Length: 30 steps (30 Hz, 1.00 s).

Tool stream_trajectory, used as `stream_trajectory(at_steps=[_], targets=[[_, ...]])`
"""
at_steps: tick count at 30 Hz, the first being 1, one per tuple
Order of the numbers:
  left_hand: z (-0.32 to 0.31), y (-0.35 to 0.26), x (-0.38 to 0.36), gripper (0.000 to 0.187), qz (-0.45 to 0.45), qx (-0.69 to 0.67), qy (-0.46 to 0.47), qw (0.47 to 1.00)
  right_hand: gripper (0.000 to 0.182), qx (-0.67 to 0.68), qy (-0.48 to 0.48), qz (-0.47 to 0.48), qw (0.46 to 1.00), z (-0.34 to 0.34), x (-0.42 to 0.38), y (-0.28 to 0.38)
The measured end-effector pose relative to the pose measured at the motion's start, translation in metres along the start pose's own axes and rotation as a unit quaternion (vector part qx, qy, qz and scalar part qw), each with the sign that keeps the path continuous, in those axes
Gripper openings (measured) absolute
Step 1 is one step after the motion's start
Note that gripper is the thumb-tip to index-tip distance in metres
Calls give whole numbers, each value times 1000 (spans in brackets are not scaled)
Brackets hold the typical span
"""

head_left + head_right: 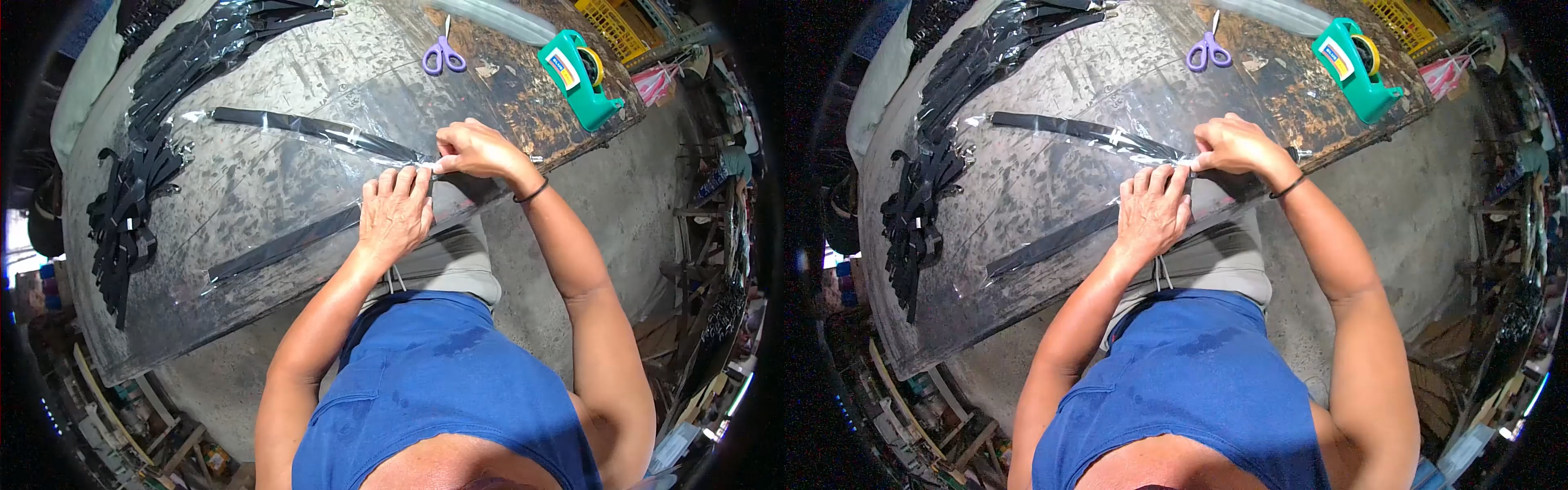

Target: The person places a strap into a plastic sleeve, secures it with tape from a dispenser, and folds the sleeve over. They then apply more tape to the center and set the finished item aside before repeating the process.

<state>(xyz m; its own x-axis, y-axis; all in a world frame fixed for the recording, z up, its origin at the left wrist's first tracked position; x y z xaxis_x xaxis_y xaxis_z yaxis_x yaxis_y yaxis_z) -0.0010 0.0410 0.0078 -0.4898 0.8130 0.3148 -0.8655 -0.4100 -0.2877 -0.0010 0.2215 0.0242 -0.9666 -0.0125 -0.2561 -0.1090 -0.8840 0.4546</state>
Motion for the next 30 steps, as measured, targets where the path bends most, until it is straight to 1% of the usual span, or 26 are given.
stream_trajectory(at_steps=[1,3,4,5,7,8,9,10,11,13,14,15,16,17,19,21,22,23,24,25,26,28,29,30], targets=[[0,0,0,54,5,-7,8,1000,37,-2,0,3,1000,-1,1,0],[-1,2,-1,54,13,-15,19,1000,38,-29,-32,-31,999,-7,2,-4],[-1,1,-1,54,13,-7,25,1000,38,-29,-54,-19,998,-8,2,-5],[-1,0,-1,54,9,1,31,999,38,-27,-55,-24,998,-9,2,-6],[-1,-2,0,54,0,2,30,1000,37,-39,-39,-3,998,-5,4,-1],[-1,-2,-1,55,3,-5,23,1000,32,-54,-53,9,997,-4,2,0],[1,-2,-1,55,9,-11,17,1000,32,-57,-58,6,997,1,-3,-1],[1,-1,-1,54,8,-11,18,1000,28,45,-104,-8,994,9,-11,-6],[0,-1,0,54,9,-12,15,1000,24,147,-144,-20,978,16,-18,-14],[1,-1,-2,55,13,-18,23,999,17,166,-290,51,941,36,-52,-33],[1,-1,-4,55,12,-19,27,999,19,212,-299,-40,930,47,-70,-46],[2,-1,-4,54,11,-13,22,1000,18,231,-319,-93,914,61,-90,-59],[2,-2,-2,54,5,-9,13,1000,20,227,-378,-98,892,71,-109,-80],[3,-4,-2,54,-8,-18,8,1000,22,276,-383,-160,867,83,-133,-101],[0,-4,0,53,12,-7,11,1000,20,308,-483,-138,808,108,-168,-148],[1,-7,2,54,18,-1,24,1000,17,322,-556,-185,744,129,-200,-177],[0,-7,1,55,12,2,19,1000,16,283,-570,-196,746,136,-209,-201],[0,-7,0,56,10,10,16,1000,16,250,-574,-234,744,142,-216,-219],[0,-6,1,57,12,12,33,999,18,223,-565,-257,752,146,-217,-237],[0,-7,1,57,5,12,28,1000,19,200,-553,-280,759,151,-216,-247],[0,-7,1,58,3,23,28,999,19,199,-558,-278,756,156,-214,-256],[1,-7,1,58,4,33,31,999,22,194,-532,-284,774,164,-196,-262],[2,-7,1,58,3,36,28,999,22,195,-535,-281,772,168,-188,-265],[2,-7,2,58,6,34,31,999,23,210,-479,-272,808,168,-174,-270]])
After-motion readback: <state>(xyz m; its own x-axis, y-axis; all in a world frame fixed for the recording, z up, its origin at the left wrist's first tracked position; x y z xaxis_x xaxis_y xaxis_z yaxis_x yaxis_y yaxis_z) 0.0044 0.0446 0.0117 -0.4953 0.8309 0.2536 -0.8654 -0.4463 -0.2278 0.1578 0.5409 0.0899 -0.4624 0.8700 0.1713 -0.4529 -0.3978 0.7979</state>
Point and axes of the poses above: each hand's wrist, its own x-axis towards the middle knuckle, its own z-axis out of the back of the hand, y = z × x, the point moved 5 cm from there along x, towards the middle knuckle
